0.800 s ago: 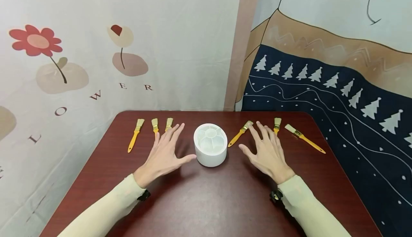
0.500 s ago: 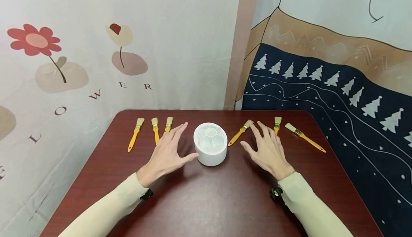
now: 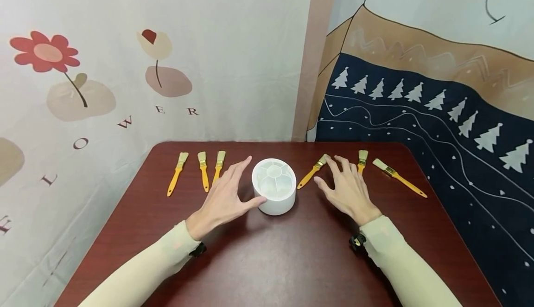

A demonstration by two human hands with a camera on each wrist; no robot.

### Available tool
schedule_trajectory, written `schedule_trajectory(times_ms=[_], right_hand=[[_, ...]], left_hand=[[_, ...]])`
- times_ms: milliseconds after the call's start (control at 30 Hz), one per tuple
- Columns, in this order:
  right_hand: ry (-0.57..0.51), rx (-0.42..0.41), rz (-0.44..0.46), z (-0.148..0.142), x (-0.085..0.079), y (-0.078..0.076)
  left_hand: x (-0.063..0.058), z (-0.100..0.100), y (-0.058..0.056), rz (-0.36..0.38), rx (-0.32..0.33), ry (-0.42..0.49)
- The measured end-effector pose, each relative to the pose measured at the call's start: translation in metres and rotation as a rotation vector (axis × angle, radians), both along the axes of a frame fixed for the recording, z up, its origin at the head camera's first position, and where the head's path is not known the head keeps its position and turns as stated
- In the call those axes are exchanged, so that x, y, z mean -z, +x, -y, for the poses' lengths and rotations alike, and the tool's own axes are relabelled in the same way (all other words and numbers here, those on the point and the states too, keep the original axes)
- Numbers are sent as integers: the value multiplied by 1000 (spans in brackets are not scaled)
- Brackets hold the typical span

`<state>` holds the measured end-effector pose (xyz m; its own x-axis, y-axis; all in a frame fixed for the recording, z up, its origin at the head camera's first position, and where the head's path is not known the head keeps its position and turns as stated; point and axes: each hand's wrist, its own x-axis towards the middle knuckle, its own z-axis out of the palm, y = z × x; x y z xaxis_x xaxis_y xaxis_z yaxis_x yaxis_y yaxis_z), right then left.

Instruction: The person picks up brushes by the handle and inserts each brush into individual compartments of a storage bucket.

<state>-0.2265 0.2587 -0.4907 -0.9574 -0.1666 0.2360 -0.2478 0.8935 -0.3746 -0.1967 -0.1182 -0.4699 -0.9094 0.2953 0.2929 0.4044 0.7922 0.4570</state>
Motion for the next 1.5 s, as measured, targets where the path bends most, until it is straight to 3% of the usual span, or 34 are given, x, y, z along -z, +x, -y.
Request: schedule_trajectory(times_ms=[500,1500], right_hand=[[14,8,59,4,-6,-17],[-4,24,103,14,7,-54]], left_hand=[[-1,-17,-3,47,25,70],[3,-28,-8,48,35,91]])
